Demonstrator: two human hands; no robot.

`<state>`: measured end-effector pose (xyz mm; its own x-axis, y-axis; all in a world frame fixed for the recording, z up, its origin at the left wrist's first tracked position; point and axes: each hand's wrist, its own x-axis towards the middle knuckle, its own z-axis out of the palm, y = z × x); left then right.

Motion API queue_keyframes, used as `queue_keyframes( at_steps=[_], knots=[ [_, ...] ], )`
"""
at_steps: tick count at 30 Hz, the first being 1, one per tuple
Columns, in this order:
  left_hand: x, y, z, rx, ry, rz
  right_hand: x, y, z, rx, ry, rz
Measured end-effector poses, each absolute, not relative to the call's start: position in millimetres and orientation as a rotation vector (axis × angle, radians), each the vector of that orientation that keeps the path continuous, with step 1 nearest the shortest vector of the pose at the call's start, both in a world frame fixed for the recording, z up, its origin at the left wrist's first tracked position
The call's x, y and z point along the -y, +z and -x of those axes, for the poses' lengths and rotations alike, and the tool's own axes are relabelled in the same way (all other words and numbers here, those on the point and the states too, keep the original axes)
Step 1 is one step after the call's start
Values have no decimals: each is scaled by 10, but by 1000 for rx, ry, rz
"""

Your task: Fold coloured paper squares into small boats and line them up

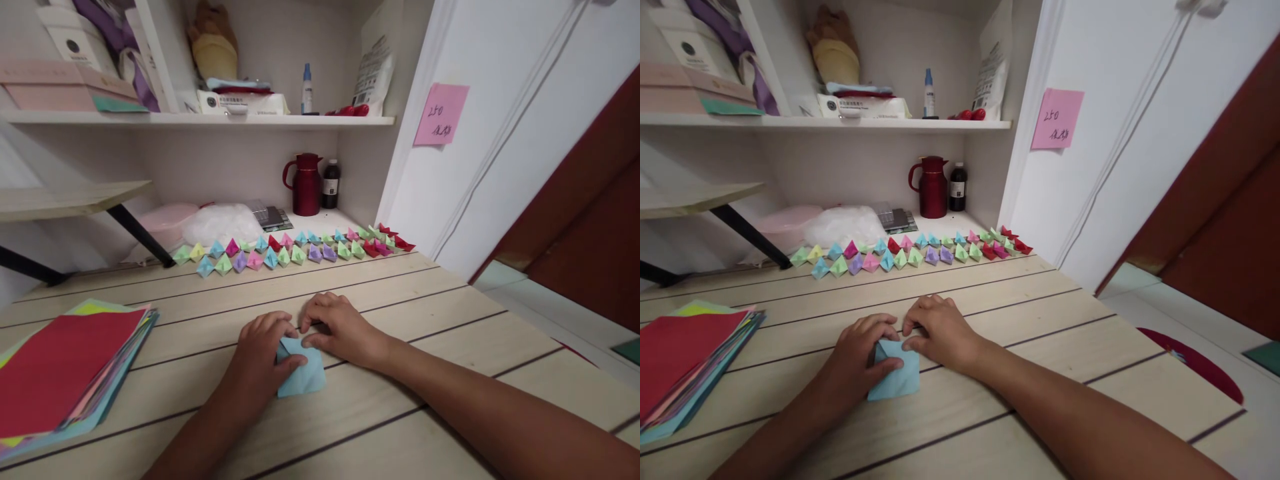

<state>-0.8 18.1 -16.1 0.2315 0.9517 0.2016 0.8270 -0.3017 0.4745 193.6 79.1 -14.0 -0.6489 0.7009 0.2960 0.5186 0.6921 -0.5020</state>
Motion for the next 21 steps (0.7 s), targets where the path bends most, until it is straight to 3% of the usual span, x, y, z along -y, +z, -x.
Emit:
queue_keyframes(
  at_steps=[21],
  knots=[
    [-106,-83,4,-1633,854,-2013,-733,-18,-1910,2416,668,920]
  ],
)
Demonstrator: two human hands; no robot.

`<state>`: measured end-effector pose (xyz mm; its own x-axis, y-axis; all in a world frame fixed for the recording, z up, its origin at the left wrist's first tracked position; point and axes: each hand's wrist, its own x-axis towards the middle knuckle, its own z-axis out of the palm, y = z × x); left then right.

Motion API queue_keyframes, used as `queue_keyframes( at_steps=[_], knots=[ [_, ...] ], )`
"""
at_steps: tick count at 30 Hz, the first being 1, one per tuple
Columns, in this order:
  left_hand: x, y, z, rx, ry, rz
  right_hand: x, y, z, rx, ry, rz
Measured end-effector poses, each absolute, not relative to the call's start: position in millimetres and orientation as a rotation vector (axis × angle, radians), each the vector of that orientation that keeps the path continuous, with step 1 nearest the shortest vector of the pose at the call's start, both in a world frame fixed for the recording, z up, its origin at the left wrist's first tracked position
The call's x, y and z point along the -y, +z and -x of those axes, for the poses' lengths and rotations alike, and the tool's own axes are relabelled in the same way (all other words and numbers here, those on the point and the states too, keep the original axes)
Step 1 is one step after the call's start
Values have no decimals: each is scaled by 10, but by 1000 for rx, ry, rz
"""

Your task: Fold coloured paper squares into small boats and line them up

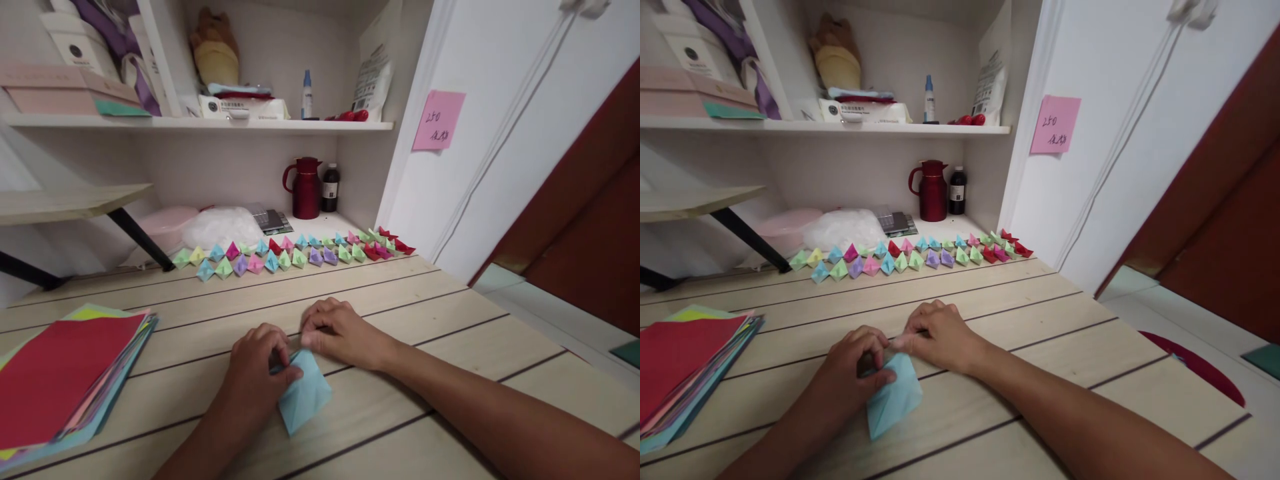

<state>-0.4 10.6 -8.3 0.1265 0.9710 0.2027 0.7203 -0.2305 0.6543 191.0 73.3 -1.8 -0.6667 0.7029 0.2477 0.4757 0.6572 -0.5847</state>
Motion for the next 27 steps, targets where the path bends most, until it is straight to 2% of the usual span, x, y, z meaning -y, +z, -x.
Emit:
queue_keyframes(
  at_steps=[12,17,20,27],
  knots=[
    [-85,-28,-1,-1557,1013,-1865,-568,78,-1851,2100,990,808],
    [-44,107,-31,-1543,1273,-1570,-483,101,-1791,1597,1633,634],
    [-21,84,-77,-1438,1373,-1264,-420,57,-1702,1419,1855,623],
    [-31,-83,-166,-1230,1423,-862,-438,17,-1624,1308,1816,699]
  ],
)
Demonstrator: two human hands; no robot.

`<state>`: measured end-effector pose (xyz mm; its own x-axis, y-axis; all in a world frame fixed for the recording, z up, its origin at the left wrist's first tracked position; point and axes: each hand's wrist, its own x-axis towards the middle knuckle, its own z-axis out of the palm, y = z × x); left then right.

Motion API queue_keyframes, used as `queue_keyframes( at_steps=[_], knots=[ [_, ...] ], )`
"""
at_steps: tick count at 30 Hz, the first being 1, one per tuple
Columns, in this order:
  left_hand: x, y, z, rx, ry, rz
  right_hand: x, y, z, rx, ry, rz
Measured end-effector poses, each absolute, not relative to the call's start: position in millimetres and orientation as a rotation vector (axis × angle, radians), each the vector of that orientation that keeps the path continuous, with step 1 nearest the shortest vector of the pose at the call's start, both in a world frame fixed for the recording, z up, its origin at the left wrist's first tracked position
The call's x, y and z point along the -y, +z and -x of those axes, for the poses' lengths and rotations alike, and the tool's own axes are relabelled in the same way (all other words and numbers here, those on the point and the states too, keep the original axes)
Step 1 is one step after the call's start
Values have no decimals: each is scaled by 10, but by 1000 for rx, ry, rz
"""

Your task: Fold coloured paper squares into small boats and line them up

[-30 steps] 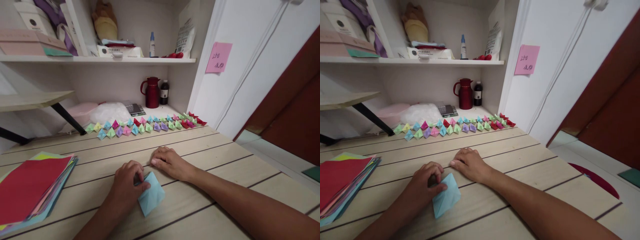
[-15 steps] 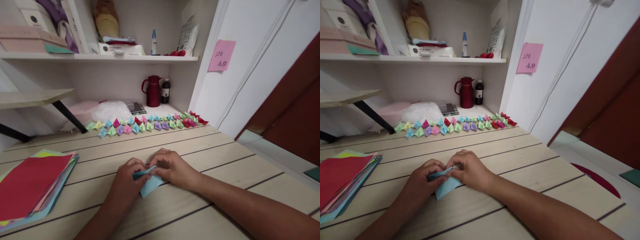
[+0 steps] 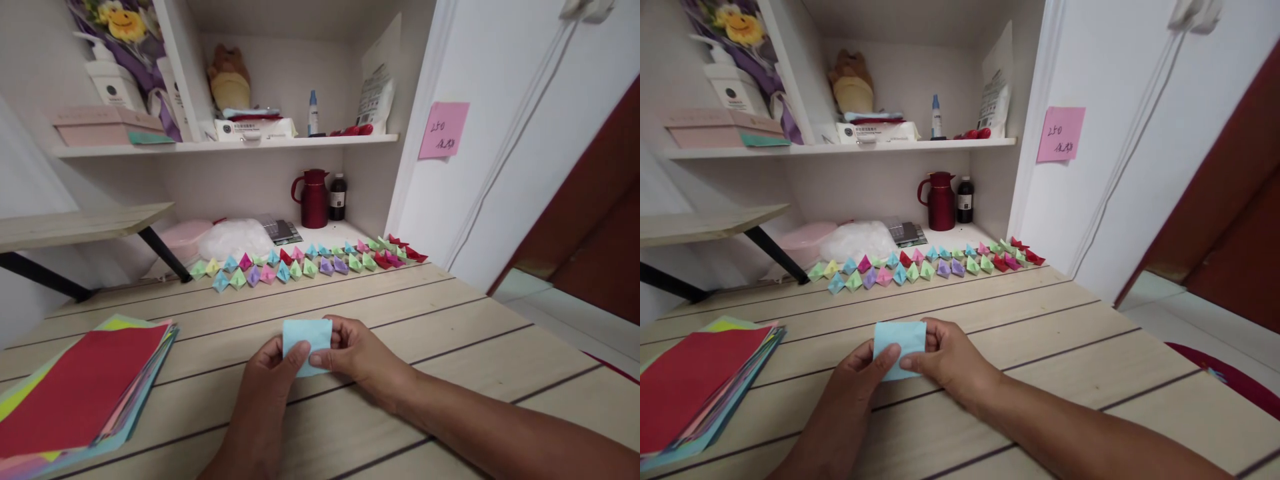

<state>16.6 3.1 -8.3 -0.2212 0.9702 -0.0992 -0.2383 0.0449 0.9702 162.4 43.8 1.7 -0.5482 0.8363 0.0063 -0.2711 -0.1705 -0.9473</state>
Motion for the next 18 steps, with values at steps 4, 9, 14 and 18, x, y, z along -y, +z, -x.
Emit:
queue_keyframes(
  at_steps=[4,9,14,18],
  knots=[
    [-33,-59,-110,-1335,1337,-981,-553,17,-1721,1399,1691,697],
    [-22,16,-34,-1644,1361,-1561,-569,62,-1831,1856,1118,862],
    [-20,-8,20,-1754,1289,-2127,-548,65,-1855,2209,533,734],
    [-30,-8,71,-1717,1207,-2583,-594,24,-1879,2308,220,620]
  ],
)
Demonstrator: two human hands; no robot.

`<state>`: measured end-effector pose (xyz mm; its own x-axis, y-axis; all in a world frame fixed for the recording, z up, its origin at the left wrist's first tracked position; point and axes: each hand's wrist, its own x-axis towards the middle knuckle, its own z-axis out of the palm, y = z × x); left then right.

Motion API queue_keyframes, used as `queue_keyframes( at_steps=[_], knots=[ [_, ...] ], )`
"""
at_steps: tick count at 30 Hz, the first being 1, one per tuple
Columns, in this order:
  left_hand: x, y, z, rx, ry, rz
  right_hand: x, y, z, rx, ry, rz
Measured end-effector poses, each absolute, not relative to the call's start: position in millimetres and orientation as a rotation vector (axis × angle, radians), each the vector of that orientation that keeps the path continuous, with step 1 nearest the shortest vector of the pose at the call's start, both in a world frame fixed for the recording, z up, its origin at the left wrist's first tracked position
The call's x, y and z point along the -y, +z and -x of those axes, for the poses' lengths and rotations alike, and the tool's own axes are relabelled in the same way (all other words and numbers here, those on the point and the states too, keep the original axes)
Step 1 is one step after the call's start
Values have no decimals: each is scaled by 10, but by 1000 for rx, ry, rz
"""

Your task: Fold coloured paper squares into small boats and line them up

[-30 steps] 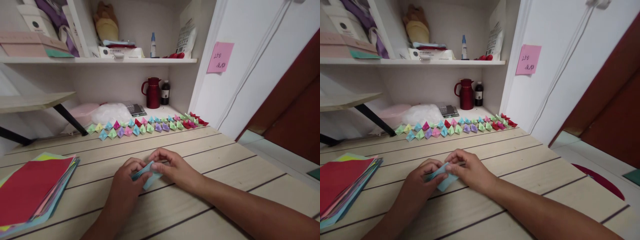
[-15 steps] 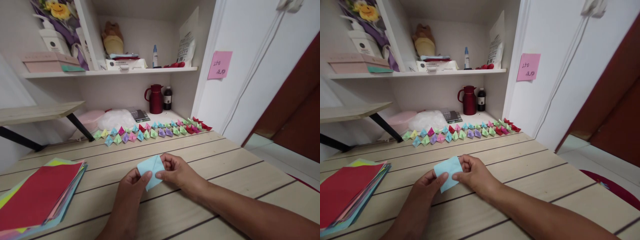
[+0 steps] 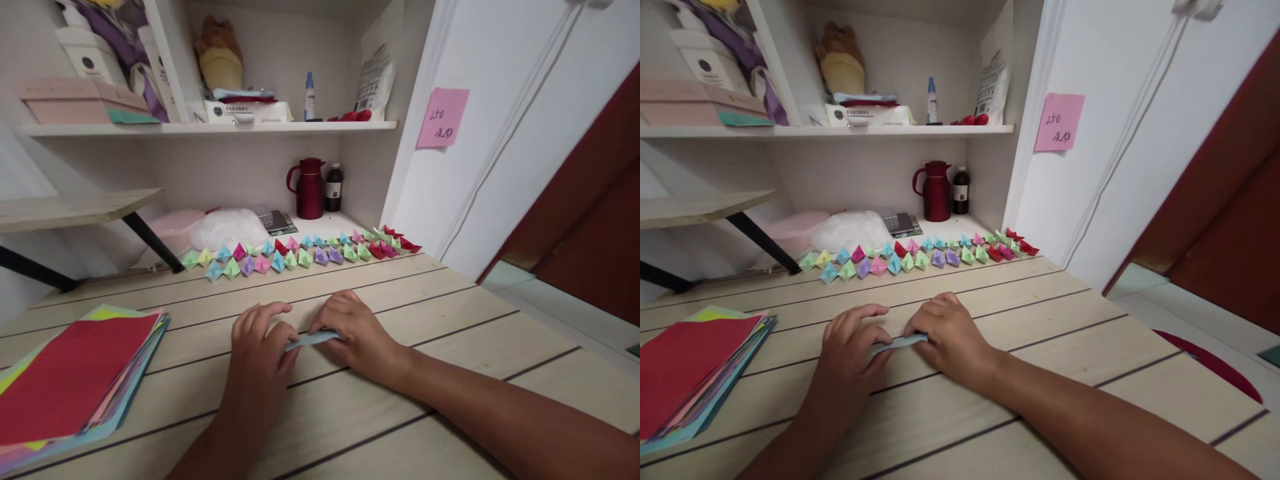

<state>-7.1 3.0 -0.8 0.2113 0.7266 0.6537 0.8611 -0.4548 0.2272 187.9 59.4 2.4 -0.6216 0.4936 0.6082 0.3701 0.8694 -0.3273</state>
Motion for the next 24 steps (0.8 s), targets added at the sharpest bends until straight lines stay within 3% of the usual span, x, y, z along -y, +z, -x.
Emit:
queue_keyframes(
  at_steps=[7,17,24],
  knots=[
    [-122,-8,123,1287,-750,2349,-636,-11,-1885,2561,-265,530],
    [-56,-113,209,1421,-270,2740,-721,-25,-1989,2698,131,602],
    [63,-5,85,1665,-307,2668,-707,7,-1980,2713,97,683]
  ],
)
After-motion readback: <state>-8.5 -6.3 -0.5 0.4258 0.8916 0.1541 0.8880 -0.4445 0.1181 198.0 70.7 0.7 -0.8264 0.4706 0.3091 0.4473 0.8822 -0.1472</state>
